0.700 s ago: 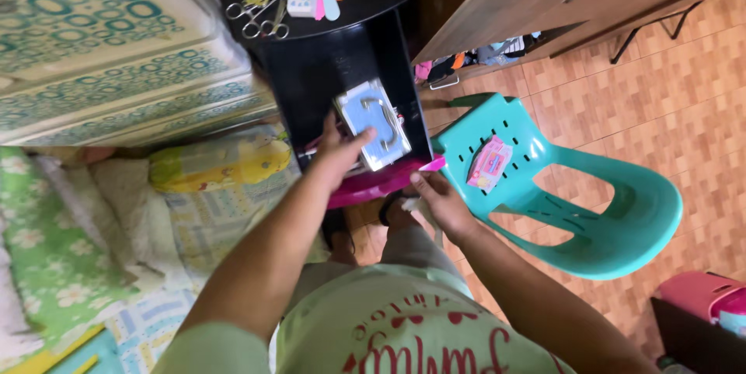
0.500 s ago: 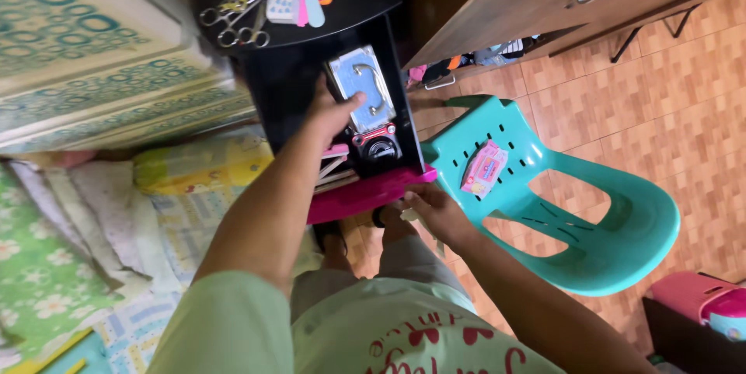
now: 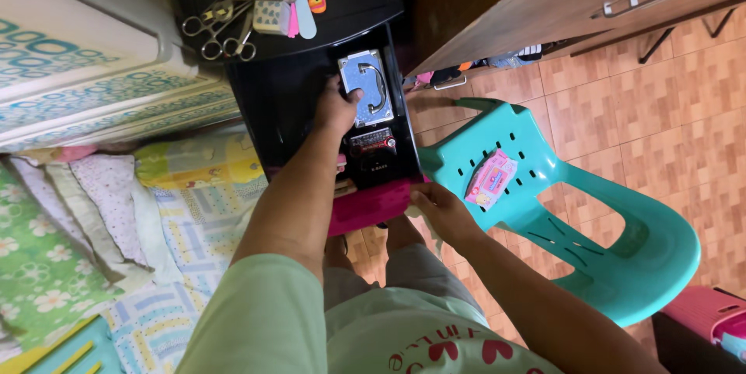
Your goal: The person wipes small personal items with a tissue and places them into an open drawer of a small black shelf unit, then handles and folds hair ties and arranges other accessories on the shelf top, reorganizing the items.
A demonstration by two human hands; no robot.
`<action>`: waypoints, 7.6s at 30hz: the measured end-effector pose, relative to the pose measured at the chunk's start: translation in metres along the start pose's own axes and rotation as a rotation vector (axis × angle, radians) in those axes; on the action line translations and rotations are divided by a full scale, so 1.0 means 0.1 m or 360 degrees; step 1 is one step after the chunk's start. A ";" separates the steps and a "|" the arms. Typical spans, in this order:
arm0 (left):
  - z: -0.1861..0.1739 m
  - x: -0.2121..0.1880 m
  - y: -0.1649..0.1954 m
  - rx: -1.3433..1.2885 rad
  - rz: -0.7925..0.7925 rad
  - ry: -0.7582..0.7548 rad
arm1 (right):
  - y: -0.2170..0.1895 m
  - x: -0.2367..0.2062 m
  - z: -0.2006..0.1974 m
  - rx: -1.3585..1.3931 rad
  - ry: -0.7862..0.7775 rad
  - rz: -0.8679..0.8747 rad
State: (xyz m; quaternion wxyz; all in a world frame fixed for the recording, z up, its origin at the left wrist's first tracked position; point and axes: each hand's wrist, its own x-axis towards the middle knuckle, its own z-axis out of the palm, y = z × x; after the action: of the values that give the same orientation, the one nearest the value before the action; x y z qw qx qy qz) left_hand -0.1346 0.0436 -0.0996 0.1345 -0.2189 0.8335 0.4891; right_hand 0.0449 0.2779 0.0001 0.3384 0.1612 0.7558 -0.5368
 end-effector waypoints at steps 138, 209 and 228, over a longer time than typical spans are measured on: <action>-0.66 -3.24 1.02 -0.2034 -0.0588 -0.1370 | -0.76 -1.39 -0.33 0.1835 -0.0240 -0.0077; -0.43 -3.85 1.42 -0.2113 -0.0415 -0.0889 | -0.72 -2.44 -0.73 0.1020 0.0706 -0.0553; -0.52 -4.03 1.44 -0.2151 0.0050 -0.1184 | -0.33 -2.40 -0.10 0.0178 0.0398 -0.1820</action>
State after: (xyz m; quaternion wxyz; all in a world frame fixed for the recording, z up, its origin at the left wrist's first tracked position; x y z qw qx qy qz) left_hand 0.1428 0.1535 0.2114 0.2359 -0.0629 0.2569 0.9351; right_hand 0.1940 0.3034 0.1894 -0.1056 -0.1923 0.7274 -0.6502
